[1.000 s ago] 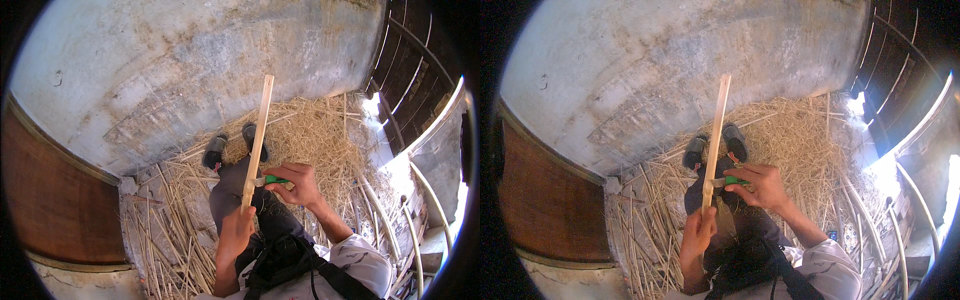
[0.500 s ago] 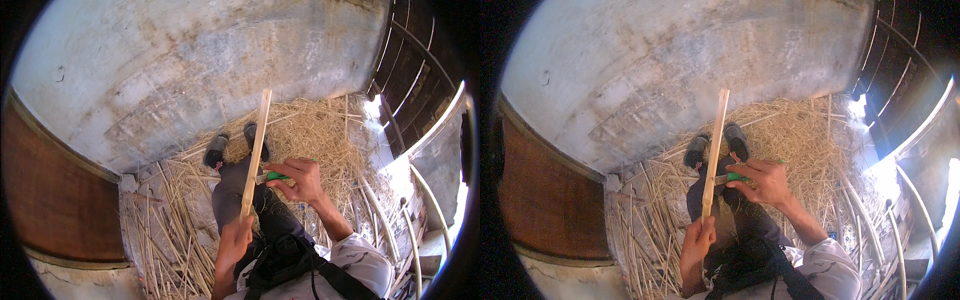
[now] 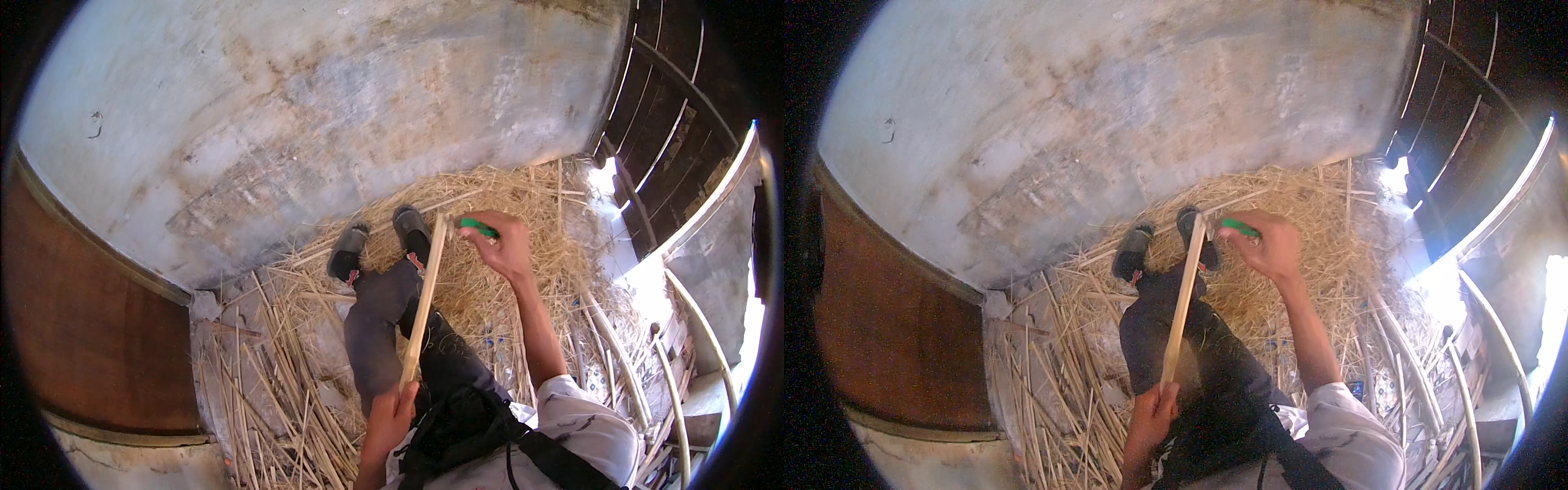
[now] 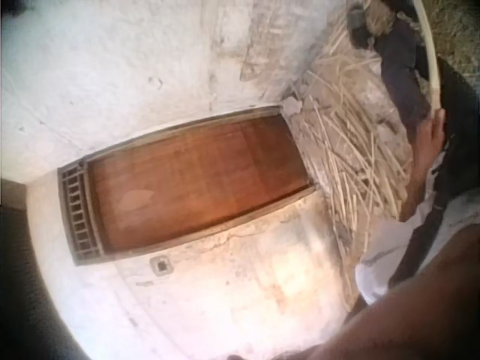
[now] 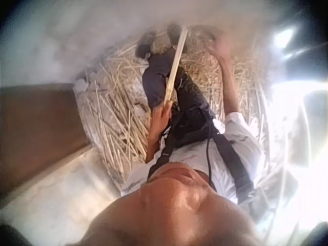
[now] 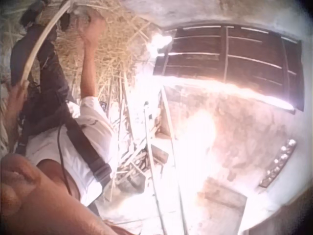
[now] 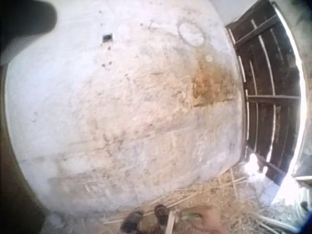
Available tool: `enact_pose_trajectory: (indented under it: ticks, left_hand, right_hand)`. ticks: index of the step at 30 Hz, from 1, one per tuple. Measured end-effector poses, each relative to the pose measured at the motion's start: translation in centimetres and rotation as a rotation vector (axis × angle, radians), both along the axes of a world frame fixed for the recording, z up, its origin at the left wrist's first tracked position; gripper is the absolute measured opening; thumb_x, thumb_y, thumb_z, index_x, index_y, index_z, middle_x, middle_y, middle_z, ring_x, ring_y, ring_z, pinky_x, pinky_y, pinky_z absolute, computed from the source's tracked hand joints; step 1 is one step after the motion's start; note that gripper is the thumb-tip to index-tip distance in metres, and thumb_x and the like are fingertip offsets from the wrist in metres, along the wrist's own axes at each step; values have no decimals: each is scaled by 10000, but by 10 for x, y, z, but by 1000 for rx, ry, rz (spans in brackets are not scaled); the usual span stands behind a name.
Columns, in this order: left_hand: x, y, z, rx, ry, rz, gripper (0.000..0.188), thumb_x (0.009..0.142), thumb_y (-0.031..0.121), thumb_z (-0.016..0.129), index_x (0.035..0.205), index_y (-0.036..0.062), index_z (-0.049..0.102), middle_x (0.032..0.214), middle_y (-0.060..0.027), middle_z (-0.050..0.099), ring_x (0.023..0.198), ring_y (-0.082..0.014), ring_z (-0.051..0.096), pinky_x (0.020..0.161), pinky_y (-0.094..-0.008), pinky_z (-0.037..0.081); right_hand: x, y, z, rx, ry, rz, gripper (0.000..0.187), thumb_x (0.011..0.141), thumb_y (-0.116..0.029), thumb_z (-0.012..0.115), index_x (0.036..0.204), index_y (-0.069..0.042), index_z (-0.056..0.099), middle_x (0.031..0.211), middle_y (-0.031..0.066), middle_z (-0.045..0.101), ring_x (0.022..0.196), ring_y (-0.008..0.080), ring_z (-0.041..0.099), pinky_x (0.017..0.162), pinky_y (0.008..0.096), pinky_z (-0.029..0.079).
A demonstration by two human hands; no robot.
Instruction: The person strips the nodes and rough surface from a long bamboo stalk using a small utility knife held in the right hand while the left hand rotates the stalk.
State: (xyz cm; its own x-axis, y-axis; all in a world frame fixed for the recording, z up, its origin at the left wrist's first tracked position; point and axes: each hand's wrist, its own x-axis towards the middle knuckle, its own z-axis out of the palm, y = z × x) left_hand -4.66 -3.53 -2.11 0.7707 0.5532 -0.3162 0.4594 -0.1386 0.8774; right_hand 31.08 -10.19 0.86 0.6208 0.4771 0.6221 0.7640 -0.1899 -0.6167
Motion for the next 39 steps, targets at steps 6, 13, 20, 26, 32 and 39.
enact_pose_trajectory:
  ticks: [6, 13, 20, 26, 32, 39]
  left_hand:
    - [-19, 8, -17, -114, 32, 47, 500, 1139, 387, 519, 817, 11, 592, 620, -34, 532, 560, -145, 500, 558, -332, 406]
    - [-29, 14, -7, -523, 52, 57, 498, 1162, 379, 462, 777, 70, 531, 679, 28, 452, 618, -90, 407, 578, -287, 341]
    - [-40, 27, -12, -227, 44, 78, 418, 1148, 348, 504, 922, 32, 656, 688, 14, 498, 626, -91, 464, 588, -285, 377]
    - [-3, 29, -10, -3, -78, 78, 361, 1138, 302, 516, 994, 11, 675, 670, -53, 538, 617, -150, 544, 601, -340, 438]
    - [32, 29, 17, 245, -205, -34, 416, 1163, 353, 456, 1010, 12, 638, 675, -20, 488, 583, -126, 471, 549, -331, 388]
    - [48, 20, 14, 541, -97, 58, 313, 1145, 253, 489, 1058, -26, 600, 735, -179, 664, 677, -373, 707, 606, -475, 493]
  right_hand:
    - [-12, 11, -23, -169, 58, 38, 323, 900, -409, 821, 1065, -131, 825, 1013, 106, 798, 869, 319, 767, 731, 401, 591]
    - [3, 11, -26, -70, 90, -331, 387, 984, -436, 732, 1154, -95, 798, 963, 160, 787, 861, 307, 770, 758, 407, 578]
    - [53, -39, -38, -95, 248, -280, 439, 1037, -460, 647, 1211, -71, 756, 875, 200, 743, 789, 339, 730, 726, 444, 543]
    - [-47, -8, -39, -171, 104, 307, 305, 987, -319, 733, 1166, -74, 704, 933, 161, 717, 785, 363, 710, 710, 449, 553]
    - [-102, -10, -18, -167, -4, 485, 298, 948, -326, 783, 1092, -73, 723, 929, 121, 738, 800, 350, 736, 671, 436, 574]
    - [-117, -14, -11, -171, -83, 387, 324, 844, -297, 869, 1066, -91, 753, 862, 85, 726, 685, 317, 707, 594, 403, 546]
